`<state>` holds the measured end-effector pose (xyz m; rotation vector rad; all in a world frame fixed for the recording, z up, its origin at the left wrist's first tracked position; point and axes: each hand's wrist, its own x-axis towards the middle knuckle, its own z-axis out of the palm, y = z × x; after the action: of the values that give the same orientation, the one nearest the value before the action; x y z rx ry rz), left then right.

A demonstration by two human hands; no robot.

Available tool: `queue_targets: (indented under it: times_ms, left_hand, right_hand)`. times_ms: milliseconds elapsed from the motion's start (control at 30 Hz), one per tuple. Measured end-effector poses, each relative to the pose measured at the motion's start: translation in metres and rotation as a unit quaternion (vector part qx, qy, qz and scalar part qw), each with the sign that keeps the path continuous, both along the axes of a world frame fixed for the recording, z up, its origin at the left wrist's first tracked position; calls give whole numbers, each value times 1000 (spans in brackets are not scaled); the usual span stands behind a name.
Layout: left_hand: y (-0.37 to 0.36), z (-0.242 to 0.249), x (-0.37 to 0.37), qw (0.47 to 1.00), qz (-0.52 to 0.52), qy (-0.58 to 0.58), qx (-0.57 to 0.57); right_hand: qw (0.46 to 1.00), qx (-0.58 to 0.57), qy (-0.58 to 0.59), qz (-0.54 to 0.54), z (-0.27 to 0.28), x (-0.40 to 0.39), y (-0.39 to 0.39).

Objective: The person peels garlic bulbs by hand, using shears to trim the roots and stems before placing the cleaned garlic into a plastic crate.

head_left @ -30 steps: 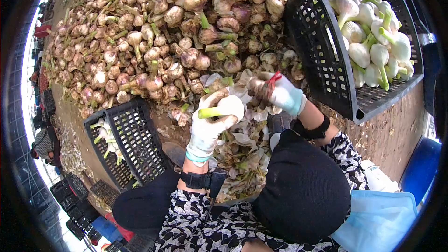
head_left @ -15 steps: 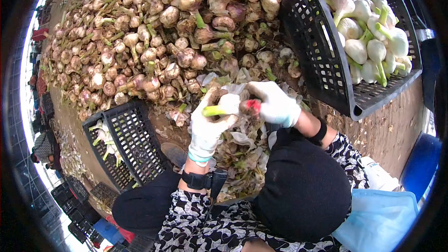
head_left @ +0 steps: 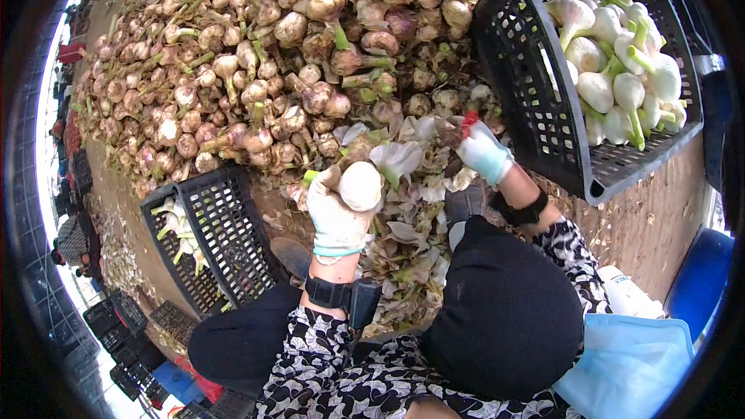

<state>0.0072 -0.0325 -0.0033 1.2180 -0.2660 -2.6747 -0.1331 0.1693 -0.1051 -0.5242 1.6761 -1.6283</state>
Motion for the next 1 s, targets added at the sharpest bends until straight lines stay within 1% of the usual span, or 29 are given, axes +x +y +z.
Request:
queue_targets:
  times_ms: [33, 67, 100, 133, 167, 200, 233, 267, 300, 333, 367, 400, 433, 467, 500, 533, 600, 633, 667, 700, 733, 767, 800, 867, 900, 933, 1000]
  left_hand:
    - [0, 0, 1, 1000, 3, -4, -1]
    - [2, 0, 0, 999, -8, -30, -20]
    - [5, 0, -2, 998, -24, -50, -37]
    - [7, -8, -1, 998, -31, -47, -34]
    - [11, -21, 4, 983, -50, -81, -156]
    - [14, -29, 5, 953, -69, -111, -274]
    - [5, -7, -5, 988, -14, -138, -60]
    - [-1, 0, -4, 990, 1, -129, -56]
    - [-21, -3, 1, 999, -8, -32, -43]
    - [-36, -7, 5, 998, -15, 62, -29]
    - [-26, 12, -9, 983, -35, 22, -180]
    - [-14, 31, -24, 944, -56, -20, -326]
    - [3, 57, -44, 972, -68, 68, -212]
    - [22, 81, -63, 979, -76, 161, -97]
    - [48, 100, -75, 952, -114, 242, -145]
    - [63, 110, -83, 916, -151, 320, -191]
    - [54, 101, -89, 885, -155, 365, -244]
    - [42, 96, -82, 875, -187, 281, -346]
    - [34, 87, -76, 937, -162, 135, -277]
    - [17, 60, -63, 943, -178, 105, -262]
    - [10, 46, -49, 947, -177, 81, -256]
    - [11, 38, -39, 951, -162, 52, -258]
    - [8, 27, -26, 954, -173, 36, -242]
    - [11, 12, -9, 956, -179, 24, -232]
    - [15, 7, -5, 959, -179, -1, -218]
    - [16, 0, -1, 962, -194, -4, -193]
    - [22, -17, 5, 971, -184, -8, -152]
  right_hand:
    - [1000, -1, -4, 3, 1, 1, -6]
    - [941, -134, -302, 74, 1, 6, -11]
    - [777, -255, -560, 130, 3, 9, -15]
    - [781, -256, -556, 123, 17, 17, -25]
    - [973, -182, -112, 85, 39, 31, -38]
    - [932, -55, 357, 31, 51, 37, -39]
    - [941, 86, 315, 93, 40, 33, -29]
    - [926, 221, 265, 155, 23, 28, -18]
    - [953, 166, 224, 119, 10, 22, -1]
    - [951, 290, -83, -70, 3, 24, -3]
    - [935, 330, 108, -77, 17, 22, 2]
    - [884, 357, 291, -79, 33, 21, 9]
    - [859, 383, 325, -102, 42, 21, 8]
    - [829, 406, 362, -128, 48, 17, 3]
    - [815, 465, 336, -83, 49, 14, 0]
    - [815, 464, 338, -83, 46, 11, 0]
    - [753, 544, 366, -59, 24, 7, 2]
    - [747, 548, 353, -131, -3, 3, 0]
    - [748, 546, 353, -134, 1, -2, 0]
    - [745, 544, 370, -116, 9, -2, 1]
    - [742, 541, 385, -95, 13, 0, 2]
    - [698, 553, 450, -65, 5, 1, 6]
    - [700, 552, 450, -63, 0, 4, 12]
    - [729, 518, 444, -45, 3, 1, 15]
    - [728, 516, 448, -47, 5, -2, 14]
    - [761, 508, 402, -24, 6, -4, 14]
    - [817, 491, 303, 24, 8, -6, 17]
